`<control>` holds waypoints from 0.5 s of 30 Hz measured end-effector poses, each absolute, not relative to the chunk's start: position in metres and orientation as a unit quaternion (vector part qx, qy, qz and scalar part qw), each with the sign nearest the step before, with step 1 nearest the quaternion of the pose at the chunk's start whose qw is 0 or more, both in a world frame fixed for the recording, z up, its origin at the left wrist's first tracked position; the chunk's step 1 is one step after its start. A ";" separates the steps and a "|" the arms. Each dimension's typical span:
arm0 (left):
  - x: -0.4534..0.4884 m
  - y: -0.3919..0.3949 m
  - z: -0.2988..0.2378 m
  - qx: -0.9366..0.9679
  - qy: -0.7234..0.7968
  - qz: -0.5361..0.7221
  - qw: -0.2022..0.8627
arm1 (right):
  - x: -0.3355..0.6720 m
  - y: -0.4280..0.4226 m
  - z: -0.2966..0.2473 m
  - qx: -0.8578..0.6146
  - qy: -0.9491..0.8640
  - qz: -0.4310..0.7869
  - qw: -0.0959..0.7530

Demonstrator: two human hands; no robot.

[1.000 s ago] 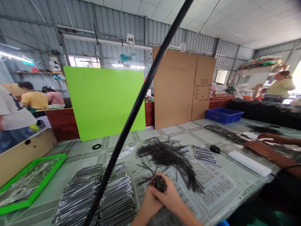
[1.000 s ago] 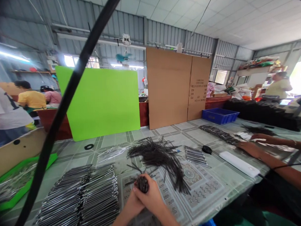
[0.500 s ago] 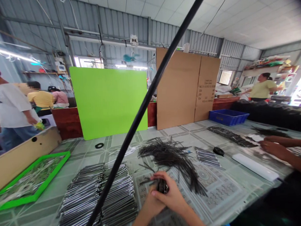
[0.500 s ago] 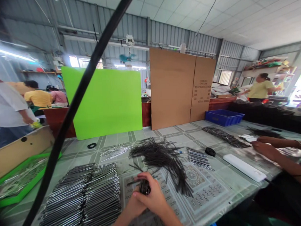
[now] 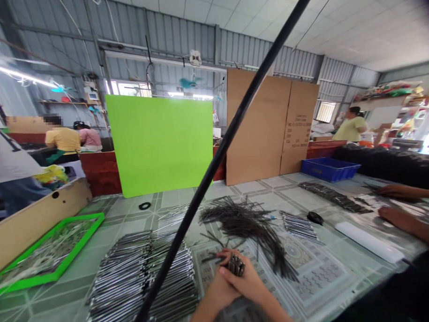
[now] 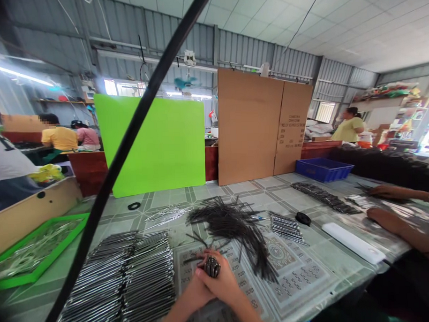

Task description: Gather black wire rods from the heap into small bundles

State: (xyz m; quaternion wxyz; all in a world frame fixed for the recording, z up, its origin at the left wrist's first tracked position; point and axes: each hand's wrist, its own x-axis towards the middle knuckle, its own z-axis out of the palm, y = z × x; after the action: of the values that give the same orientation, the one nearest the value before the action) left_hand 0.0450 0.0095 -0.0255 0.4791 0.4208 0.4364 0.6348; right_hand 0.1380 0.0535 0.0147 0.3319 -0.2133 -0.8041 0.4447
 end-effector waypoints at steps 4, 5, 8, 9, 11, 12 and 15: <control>0.048 0.009 -0.026 0.509 0.489 0.584 0.401 | 0.136 0.052 0.017 -0.210 -0.809 0.427 0.346; 0.048 0.009 -0.026 0.515 0.492 0.582 0.392 | 0.135 0.052 0.017 -0.212 -0.807 0.429 0.347; 0.049 0.010 -0.021 0.513 0.491 0.588 0.388 | 0.132 0.054 0.015 -0.210 -0.802 0.437 0.348; 0.049 0.010 -0.019 0.506 0.490 0.594 0.389 | 0.131 0.055 0.015 -0.204 -0.799 0.443 0.352; 0.049 0.010 -0.014 0.482 0.481 0.615 0.399 | 0.130 0.057 0.016 -0.197 -0.784 0.463 0.365; 0.049 0.010 -0.012 0.463 0.465 0.633 0.411 | 0.129 0.058 0.018 -0.201 -0.766 0.479 0.377; 0.049 0.008 -0.008 0.344 0.369 0.708 0.494 | 0.126 0.065 0.030 -0.229 -0.672 0.560 0.427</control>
State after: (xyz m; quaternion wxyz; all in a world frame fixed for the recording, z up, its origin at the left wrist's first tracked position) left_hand 0.0486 0.0084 -0.0079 0.4940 0.3444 0.3691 0.7079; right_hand 0.1262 0.0648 0.0300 0.4272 -0.2290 -0.6720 0.5599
